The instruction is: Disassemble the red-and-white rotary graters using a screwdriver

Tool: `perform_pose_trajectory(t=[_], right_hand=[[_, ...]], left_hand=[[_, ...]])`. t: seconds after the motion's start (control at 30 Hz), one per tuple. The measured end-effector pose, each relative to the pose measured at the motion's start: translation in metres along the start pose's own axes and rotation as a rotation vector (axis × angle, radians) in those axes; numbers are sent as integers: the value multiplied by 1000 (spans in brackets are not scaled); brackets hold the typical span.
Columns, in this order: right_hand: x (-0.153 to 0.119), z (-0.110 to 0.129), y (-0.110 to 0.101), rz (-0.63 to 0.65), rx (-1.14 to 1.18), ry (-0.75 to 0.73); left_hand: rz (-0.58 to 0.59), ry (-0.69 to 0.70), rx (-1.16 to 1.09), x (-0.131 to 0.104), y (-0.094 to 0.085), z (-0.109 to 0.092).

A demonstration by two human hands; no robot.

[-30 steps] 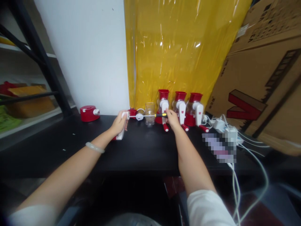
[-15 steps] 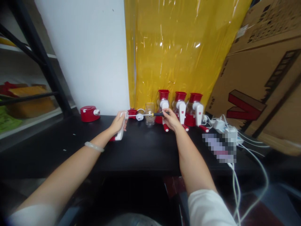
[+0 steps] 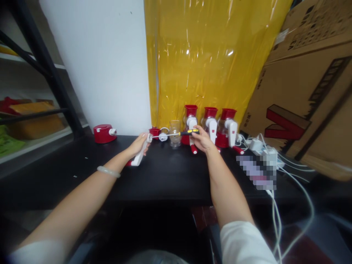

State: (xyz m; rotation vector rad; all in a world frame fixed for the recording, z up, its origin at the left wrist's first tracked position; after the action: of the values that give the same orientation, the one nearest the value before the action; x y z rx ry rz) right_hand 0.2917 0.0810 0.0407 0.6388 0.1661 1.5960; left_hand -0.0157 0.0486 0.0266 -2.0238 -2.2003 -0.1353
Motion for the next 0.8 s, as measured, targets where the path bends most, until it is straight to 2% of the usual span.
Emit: perform_pose_trajectory(t=[0.13, 0.27, 0.43, 0.53, 0.8], right_hand=[[0, 3, 0, -23, 19, -16], [7, 0, 0, -113, -51, -46], [9, -5, -6, -313, -497, -110], [8, -6, -7, -295, -615, -182], [13, -17, -4, -183, -378, -124]], left_hand=[[50, 9, 40, 0, 3, 6], [-14, 72, 93, 2, 2, 9], [-122, 232, 173, 1, -2, 2], [-156, 263, 161, -2, -3, -2], [-161, 213, 60, 5, -7, 2]])
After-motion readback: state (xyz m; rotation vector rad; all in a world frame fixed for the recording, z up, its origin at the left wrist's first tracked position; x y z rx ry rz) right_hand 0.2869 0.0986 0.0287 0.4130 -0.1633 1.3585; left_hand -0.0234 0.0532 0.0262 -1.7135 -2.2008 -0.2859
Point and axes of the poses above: each hand's wrist, its own x-axis towards the middle knuckle, its own y-axis out of the palm, z = x × y, the point moved 4 cm from there along x, towards the middle knuckle, and after that the axes turned 12 degrees about -z, right-handed, at the moved point
